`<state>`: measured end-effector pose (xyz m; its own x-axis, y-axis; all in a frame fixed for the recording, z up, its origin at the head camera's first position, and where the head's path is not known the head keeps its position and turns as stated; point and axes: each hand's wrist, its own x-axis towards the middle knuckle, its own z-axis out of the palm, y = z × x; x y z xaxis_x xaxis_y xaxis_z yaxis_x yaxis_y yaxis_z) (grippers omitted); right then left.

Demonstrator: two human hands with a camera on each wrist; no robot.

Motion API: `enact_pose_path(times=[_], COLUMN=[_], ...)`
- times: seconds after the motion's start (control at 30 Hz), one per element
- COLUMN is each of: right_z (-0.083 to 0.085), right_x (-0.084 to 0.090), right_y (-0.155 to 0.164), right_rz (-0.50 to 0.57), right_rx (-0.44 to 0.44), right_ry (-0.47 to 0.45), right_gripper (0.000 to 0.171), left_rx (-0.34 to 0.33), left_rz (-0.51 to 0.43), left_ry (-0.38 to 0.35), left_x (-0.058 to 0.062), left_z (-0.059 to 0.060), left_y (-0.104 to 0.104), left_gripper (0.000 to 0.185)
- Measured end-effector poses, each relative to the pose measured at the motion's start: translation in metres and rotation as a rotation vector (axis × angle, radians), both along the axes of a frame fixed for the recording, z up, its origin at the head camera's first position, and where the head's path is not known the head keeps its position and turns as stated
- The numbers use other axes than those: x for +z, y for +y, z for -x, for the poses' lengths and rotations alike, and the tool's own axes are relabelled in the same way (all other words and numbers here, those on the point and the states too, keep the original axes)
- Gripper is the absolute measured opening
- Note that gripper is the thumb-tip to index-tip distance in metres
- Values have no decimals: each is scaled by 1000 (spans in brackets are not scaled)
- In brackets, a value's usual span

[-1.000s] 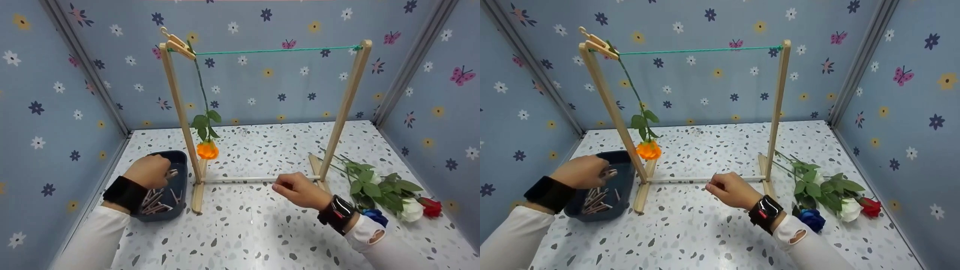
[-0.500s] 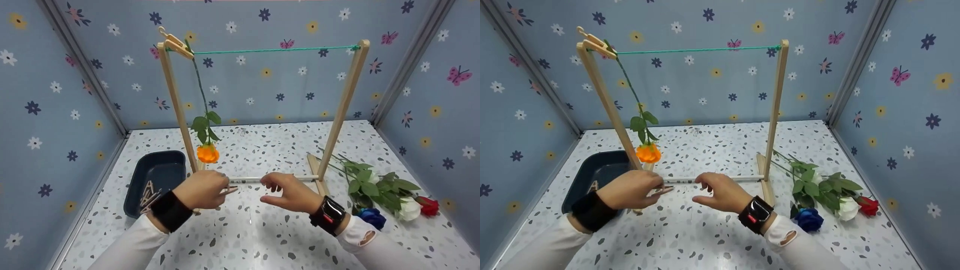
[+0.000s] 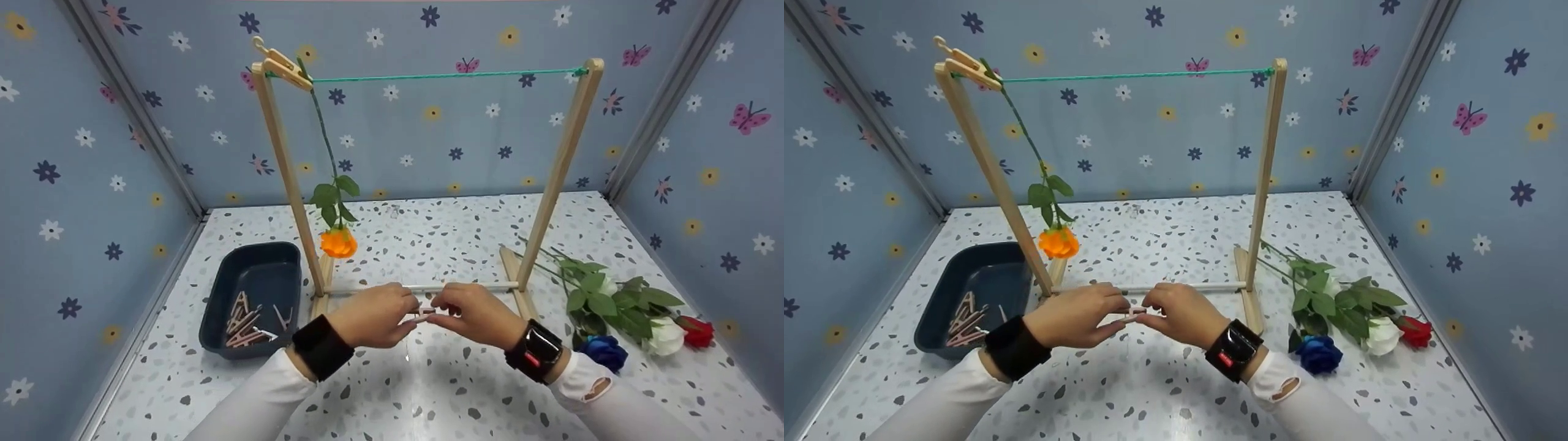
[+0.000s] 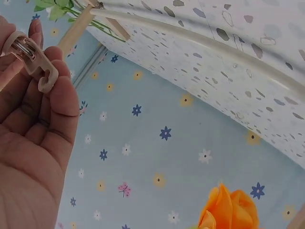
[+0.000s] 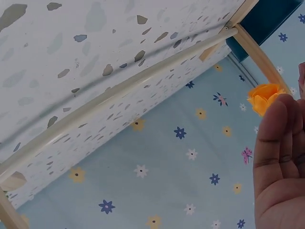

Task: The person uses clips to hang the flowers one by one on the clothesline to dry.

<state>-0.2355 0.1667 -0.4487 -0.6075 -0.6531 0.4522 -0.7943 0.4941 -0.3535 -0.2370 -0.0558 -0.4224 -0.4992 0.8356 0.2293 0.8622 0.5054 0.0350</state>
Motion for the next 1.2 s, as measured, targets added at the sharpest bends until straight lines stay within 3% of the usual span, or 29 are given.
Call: enact_pose_path(times=[0.13, 0.43, 0.7, 0.83, 1.2], right_z=[0, -4, -4, -4, -5], right_x=[-3, -5, -5, -6, -5], right_y=[0, 5, 11, 14, 25], right_rz=[-23, 42, 47, 63, 49], right_rx=[17, 48, 49, 54, 2], right_ry=[20, 35, 34, 26, -1], right_gripper=[16, 10, 9, 11, 23], left_rx=[-13, -30, 9, 19, -33], left_rz=[-35, -115, -144, -185, -302], left_ry=[1, 16, -27, -18, -9], left_x=[-3, -8, -12, -17, -24], left_z=[-1, -3, -2, -3, -1], left_y=[3, 1, -5, -5, -6], left_gripper=[19, 29, 37, 34, 26])
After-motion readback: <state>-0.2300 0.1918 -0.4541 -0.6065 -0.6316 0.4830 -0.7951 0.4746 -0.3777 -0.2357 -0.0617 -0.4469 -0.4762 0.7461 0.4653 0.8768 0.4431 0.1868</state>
